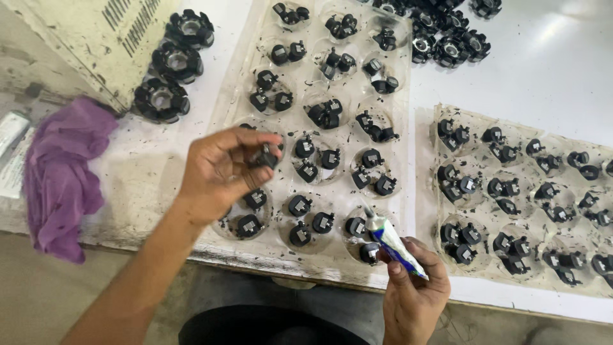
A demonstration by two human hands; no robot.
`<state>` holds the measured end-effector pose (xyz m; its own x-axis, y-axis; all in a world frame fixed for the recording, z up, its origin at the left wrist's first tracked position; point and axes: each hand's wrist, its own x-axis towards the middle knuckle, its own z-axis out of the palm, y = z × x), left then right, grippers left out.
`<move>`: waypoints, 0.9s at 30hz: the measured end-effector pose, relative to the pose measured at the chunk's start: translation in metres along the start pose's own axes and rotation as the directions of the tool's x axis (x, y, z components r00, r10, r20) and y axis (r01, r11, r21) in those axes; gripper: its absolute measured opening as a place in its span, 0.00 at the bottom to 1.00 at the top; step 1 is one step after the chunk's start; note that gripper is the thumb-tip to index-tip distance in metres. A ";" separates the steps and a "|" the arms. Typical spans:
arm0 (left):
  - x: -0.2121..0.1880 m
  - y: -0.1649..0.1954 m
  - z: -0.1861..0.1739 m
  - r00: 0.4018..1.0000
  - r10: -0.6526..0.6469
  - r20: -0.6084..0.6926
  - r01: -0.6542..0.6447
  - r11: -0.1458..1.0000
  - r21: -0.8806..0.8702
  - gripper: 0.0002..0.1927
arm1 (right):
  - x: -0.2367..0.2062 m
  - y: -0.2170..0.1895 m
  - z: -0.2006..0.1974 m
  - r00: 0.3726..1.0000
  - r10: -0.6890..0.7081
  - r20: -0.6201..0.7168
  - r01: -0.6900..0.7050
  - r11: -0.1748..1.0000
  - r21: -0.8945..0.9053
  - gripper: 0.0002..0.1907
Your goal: The person picks up black plastic plug components one at a time from blister trays on the workbench and squeezes adhesive from a small tube onto each component, then places it back in the tray. They repeat this gluing cycle across many components, occasionally repositioning parts in the trays.
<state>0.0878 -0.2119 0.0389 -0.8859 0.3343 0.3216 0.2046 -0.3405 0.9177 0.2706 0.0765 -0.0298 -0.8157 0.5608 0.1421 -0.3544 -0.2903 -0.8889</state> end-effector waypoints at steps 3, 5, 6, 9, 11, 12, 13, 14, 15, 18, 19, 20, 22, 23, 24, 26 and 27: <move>-0.033 0.007 0.028 0.982 -0.039 -0.182 0.066 0.988 0.143 0.25 | -0.004 -0.005 0.018 0.973 -0.225 0.054 0.231 0.950 -0.210 0.18; -0.041 0.008 0.039 0.971 -0.020 -0.237 0.045 0.994 0.100 0.30 | -0.005 -0.008 0.026 0.936 -0.342 0.077 0.349 0.883 -0.314 0.19; -0.043 0.007 0.043 0.964 -0.029 -0.266 0.058 0.993 0.104 0.30 | -0.008 -0.011 0.029 0.928 -0.359 0.093 0.367 0.846 -0.387 0.18; -0.047 0.005 0.049 0.949 -0.050 -0.311 0.079 0.994 0.080 0.29 | -0.015 -0.019 0.033 0.902 -0.406 0.149 0.424 0.760 -0.493 0.17; -0.048 0.003 0.051 0.954 -0.060 -0.292 0.070 0.997 0.023 0.26 | -0.018 -0.021 0.036 0.882 -0.432 0.187 0.469 0.770 -0.433 0.18; -0.050 0.002 0.051 0.961 -0.034 -0.274 0.034 0.999 -0.003 0.26 | -0.018 -0.023 0.036 0.868 -0.448 0.217 0.495 0.743 -0.450 0.19; -0.051 0.002 0.052 0.966 -0.010 -0.257 0.002 1.000 -0.031 0.25 | -0.018 -0.026 0.036 0.853 -0.461 0.245 0.520 0.714 -0.468 0.19; -0.052 0.001 0.053 0.971 0.014 -0.238 -0.029 0.998 -0.060 0.24 | -0.019 -0.028 0.036 0.838 -0.472 0.273 0.544 0.684 -0.486 0.20; -0.054 0.002 0.053 0.975 -0.001 -0.223 -0.012 0.998 -0.056 0.25 | -0.020 -0.030 0.036 0.837 -0.469 0.282 0.545 0.670 -0.504 0.20; -0.057 0.003 0.057 0.982 -0.030 -0.186 0.025 0.999 -0.029 0.26 | -0.020 -0.032 0.037 0.824 -0.478 0.306 0.562 0.619 -0.548 0.20; -0.058 0.004 0.059 0.983 -0.032 -0.182 0.031 0.999 -0.008 0.27 | -0.020 -0.031 0.038 0.814 -0.490 0.311 0.574 0.600 -0.557 0.20; -0.059 0.004 0.061 0.983 -0.035 -0.178 0.037 0.999 0.012 0.28 | -0.019 -0.031 0.039 0.805 -0.501 0.318 0.585 0.580 -0.568 0.20; -0.059 0.004 0.066 0.986 -0.024 -0.166 0.030 0.999 0.030 0.28 | -0.018 -0.029 0.040 0.795 -0.518 0.316 0.600 0.591 -0.539 0.19; -0.059 0.003 0.067 0.987 -0.020 -0.161 0.026 0.999 0.038 0.29 | -0.017 -0.028 0.041 0.789 -0.526 0.316 0.607 0.596 -0.525 0.19; -0.060 0.003 0.068 0.987 -0.024 -0.158 0.030 0.999 0.032 0.28 | -0.016 -0.027 0.042 0.773 -0.547 0.322 0.628 0.584 -0.514 0.18; -0.060 0.003 0.070 0.988 -0.032 -0.151 0.035 0.999 0.018 0.26 | -0.014 -0.025 0.045 0.737 -0.587 0.335 0.668 0.558 -0.492 0.17; -0.061 0.003 0.069 0.987 -0.040 -0.153 0.044 0.999 0.023 0.27 | -0.014 -0.025 0.046 0.733 -0.590 0.339 0.672 0.553 -0.493 0.17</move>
<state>0.1714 -0.1723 0.0380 -0.9468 0.2088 0.2451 0.1751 -0.3050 0.9361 0.2698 0.0400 0.0104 -0.5440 0.3198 0.7757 -0.5186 0.5986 -0.6105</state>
